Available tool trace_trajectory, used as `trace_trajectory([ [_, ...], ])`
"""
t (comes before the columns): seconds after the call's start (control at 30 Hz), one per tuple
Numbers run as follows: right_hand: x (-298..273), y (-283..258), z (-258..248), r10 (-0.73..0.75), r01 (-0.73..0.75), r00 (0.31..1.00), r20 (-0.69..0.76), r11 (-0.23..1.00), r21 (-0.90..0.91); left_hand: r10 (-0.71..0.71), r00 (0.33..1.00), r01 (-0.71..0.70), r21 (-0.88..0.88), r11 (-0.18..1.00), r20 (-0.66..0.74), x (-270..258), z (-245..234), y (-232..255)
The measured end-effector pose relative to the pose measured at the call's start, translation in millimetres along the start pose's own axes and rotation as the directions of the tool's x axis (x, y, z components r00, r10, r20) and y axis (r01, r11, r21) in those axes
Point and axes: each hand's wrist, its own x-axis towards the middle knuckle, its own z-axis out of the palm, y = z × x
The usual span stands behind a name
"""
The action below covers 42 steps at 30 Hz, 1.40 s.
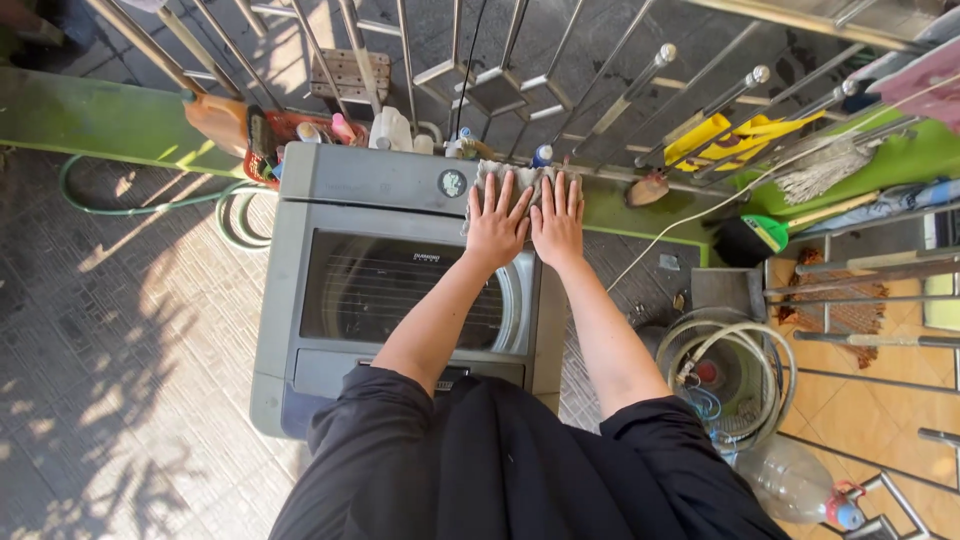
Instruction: Wiping the exterior and top control panel of a washing machine using a grey cleaning cloth.
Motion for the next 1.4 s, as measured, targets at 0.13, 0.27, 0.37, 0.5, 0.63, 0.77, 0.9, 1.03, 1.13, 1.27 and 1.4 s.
trace_trajectory([
  [0.13, -30, -7, 6, -0.049, 0.049, 0.999, 0.000, 0.999, -0.019, -0.002, 1.000, 0.002, 0.017, 1.000, 0.007, -19, 1, -2],
  [0.27, -23, -19, 4, -0.044, 0.047, 0.998, 0.047, 0.997, -0.061, 0.028, 0.998, -0.029, 0.030, 0.999, 0.053, -23, 1, -13],
  [0.37, 5, -23, 9, -0.058, 0.061, 0.997, 0.049, 0.996, -0.068, 0.004, 1.000, -0.005, 0.027, 1.000, 0.028, -8, 9, -23],
  [0.5, 14, -39, 16, -0.096, 0.097, 0.995, 0.024, 0.994, -0.049, -0.023, 1.000, 0.023, 0.044, 0.999, -0.005, -8, 1, -38],
  [0.63, -1, -63, 26, -0.120, 0.121, 0.992, 0.038, 0.992, -0.037, -0.014, 1.000, 0.016, 0.074, 0.997, -0.027, -33, -11, -57],
  [0.77, 17, -78, 39, -0.136, 0.143, 0.988, 0.077, 0.986, -0.090, -0.025, 0.998, 0.026, 0.030, 0.999, -0.055, -36, -8, -80],
  [0.9, 42, -111, 43, -0.155, 0.158, 0.986, 0.060, 0.986, -0.051, -0.069, 0.992, 0.073, 0.031, 0.997, -0.107, -26, -27, -109],
  [1.03, 24, -142, 50, -0.178, 0.181, 0.982, 0.069, 0.982, -0.046, -0.086, 0.991, 0.089, 0.027, 0.996, -0.098, -60, -46, -128],
  [1.13, 33, -168, 58, -0.195, 0.203, 0.976, 0.101, 0.976, -0.080, -0.069, 0.993, 0.072, 0.018, 0.997, -0.098, -71, -51, -155],
  [1.27, 61, -201, 69, -0.229, 0.238, 0.967, 0.110, 0.969, -0.071, -0.134, 0.987, 0.135, 0.003, 0.991, -0.090, -61, -57, -191],
  [1.4, 68, -234, 83, -0.246, 0.253, 0.964, 0.098, 0.965, -0.069, -0.149, 0.979, 0.152, 0.012, 0.988, -0.140, -72, -73, -224],
])
